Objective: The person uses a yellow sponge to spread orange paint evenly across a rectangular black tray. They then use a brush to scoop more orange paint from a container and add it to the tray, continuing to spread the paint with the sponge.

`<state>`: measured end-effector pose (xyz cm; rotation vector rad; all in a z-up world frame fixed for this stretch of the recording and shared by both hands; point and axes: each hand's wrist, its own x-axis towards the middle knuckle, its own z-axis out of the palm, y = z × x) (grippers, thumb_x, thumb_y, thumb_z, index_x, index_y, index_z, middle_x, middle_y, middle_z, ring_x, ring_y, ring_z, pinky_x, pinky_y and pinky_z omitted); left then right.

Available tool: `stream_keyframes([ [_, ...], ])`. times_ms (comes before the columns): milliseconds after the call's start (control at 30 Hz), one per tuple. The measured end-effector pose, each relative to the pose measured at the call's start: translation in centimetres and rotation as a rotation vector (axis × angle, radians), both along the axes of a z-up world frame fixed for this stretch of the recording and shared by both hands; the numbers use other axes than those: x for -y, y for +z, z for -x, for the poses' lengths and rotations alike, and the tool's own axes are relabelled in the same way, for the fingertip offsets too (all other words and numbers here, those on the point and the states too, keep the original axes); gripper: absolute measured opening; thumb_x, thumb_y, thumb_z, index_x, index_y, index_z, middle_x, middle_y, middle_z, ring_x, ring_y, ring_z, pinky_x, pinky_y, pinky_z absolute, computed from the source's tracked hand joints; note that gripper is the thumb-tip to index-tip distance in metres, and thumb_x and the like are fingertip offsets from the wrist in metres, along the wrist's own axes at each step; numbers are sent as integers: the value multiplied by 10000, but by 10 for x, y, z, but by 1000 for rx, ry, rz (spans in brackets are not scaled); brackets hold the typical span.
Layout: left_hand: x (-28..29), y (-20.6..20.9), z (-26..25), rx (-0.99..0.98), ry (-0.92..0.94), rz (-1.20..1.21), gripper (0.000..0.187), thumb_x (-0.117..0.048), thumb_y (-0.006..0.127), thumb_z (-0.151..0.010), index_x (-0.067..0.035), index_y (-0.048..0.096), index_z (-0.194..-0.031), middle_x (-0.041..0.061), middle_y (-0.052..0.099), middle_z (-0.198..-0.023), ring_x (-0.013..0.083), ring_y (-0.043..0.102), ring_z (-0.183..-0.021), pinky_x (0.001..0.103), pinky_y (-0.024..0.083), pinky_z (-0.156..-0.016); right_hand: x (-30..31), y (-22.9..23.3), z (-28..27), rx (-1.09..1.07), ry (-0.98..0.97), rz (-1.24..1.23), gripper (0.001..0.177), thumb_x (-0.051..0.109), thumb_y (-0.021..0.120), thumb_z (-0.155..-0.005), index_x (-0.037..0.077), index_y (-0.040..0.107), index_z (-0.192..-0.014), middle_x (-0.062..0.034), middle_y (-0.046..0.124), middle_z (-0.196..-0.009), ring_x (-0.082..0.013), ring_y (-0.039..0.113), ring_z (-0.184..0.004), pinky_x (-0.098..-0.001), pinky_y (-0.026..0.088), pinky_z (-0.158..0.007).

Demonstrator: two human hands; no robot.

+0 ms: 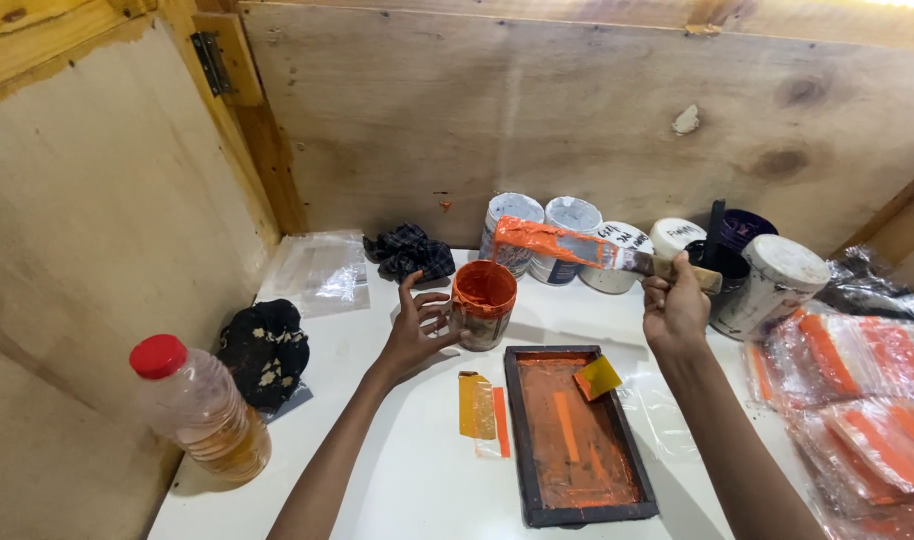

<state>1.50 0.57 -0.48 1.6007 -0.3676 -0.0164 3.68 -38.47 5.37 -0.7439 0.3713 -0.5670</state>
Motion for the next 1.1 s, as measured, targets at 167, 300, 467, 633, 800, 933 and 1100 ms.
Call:
stream_keyframes([
  [167,-1,-8,-6,10,1,21,1079,-132,830,-850,-126,29,-1573,263,549,-1354,452,593,-1281,539,505,-1110,3,12,1,25,14,-53,307,192,714,-1018,53,442,-1047,-64,402,-970,-59,518,-609,-88,298,-388],
  [300,-3,-28,-20,39,6,59,931,-190,725,-945,-130,41,-1573,262,576,-1324,435,618,-1256,528,548,-1068,12,13,-3,12,91,-33,303,250,678,-1049,110,412,-1008,10,342,-853,-39,446,-543,-97,260,-388],
  [467,-6,-35,-26,44,2,103,848,-212,653,-981,-121,57,-1576,270,583,-1327,416,637,-1234,498,572,-1017,19,16,-11,-5,121,-2,346,315,663,-1059,129,376,-1003,47,335,-797,-16,386,-507,-104,208,-405],
  [633,-6,-40,-28,54,-7,154,810,-244,617,-992,-119,74,-1581,282,577,-1330,410,638,-1223,486,582,-983,25,14,-12,-17,141,-22,364,343,692,-1045,154,383,-1001,71,342,-744,-12,365,-467,-105,184,-403],
  [800,-5,-47,-34,14,-12,187,800,-264,620,-996,-163,80,-1578,261,571,-1349,402,631,-1237,516,564,-1009,23,31,-5,-55,265,31,321,434,584,-1080,232,417,-893,125,337,-689,27,326,-441,-90,145,-423],
  [933,-4,-45,-33,-10,-6,226,806,-284,631,-991,-173,90,-1578,244,572,-1342,368,639,-1217,497,564,-1008,28,41,4,-34,278,12,377,420,589,-1090,223,408,-825,139,335,-662,40,336,-448,-70,173,-445],
  [1100,0,-24,-23,-144,89,174,800,-417,619,-888,-269,164,-1529,214,579,-1402,317,653,-1249,443,588,-1013,63,48,27,153,398,-213,359,339,641,-1107,218,524,-790,127,411,-674,53,379,-551,-63,195,-381],
])
